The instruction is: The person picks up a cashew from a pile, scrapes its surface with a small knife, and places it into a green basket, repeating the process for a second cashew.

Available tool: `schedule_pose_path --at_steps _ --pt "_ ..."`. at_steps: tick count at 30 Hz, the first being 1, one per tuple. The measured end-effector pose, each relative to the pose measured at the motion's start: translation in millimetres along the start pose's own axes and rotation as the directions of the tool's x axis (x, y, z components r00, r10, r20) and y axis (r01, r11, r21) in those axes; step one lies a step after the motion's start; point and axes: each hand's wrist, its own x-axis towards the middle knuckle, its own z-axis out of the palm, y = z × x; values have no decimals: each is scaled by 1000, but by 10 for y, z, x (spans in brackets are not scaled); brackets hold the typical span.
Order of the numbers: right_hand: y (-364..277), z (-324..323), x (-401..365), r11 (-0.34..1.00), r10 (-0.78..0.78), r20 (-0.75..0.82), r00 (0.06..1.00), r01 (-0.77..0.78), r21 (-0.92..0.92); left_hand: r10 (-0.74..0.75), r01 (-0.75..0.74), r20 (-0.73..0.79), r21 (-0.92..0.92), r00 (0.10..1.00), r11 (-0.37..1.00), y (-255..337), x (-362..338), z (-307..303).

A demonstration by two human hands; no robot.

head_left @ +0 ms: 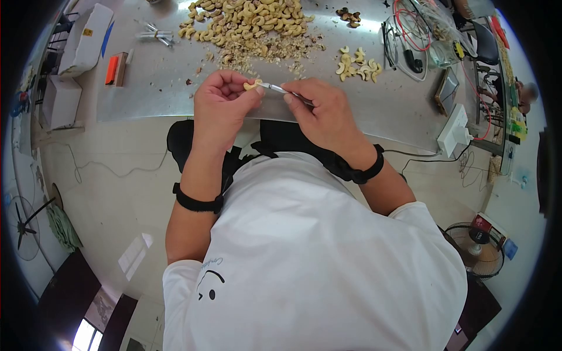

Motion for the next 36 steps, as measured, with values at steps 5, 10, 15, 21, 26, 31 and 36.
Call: schedule_pose_path --at_steps 5,10,15,21,26,31,36 --pt "12 13 -8 999 12 0 1000 -12 31 4 -4 2 -8 1000 1000 14 -14 -1" --pt "36 30 4 993 -24 -116 993 11 -116 14 -15 12 86 1000 996 -7 -23 -42" --pt "-13 -6 3 999 -40 -37 999 40 3 -19 20 -19 56 1000 998 24 -33 -26" --pt "15 59 -45 998 25 -19 1000 -24 53 127 -127 1 28 992 992 -54 -31 -45" --pt "-50 44 -60 998 46 -21 999 -45 45 106 -106 5 12 994 994 -6 -77 -34" --pt "-71 56 -67 998 19 -40 999 -17 61 62 -62 3 18 998 998 40 -96 -42" --pt "-55 76 -72 998 13 -37 999 -10 70 52 -52 10 7 999 999 49 -111 -62"
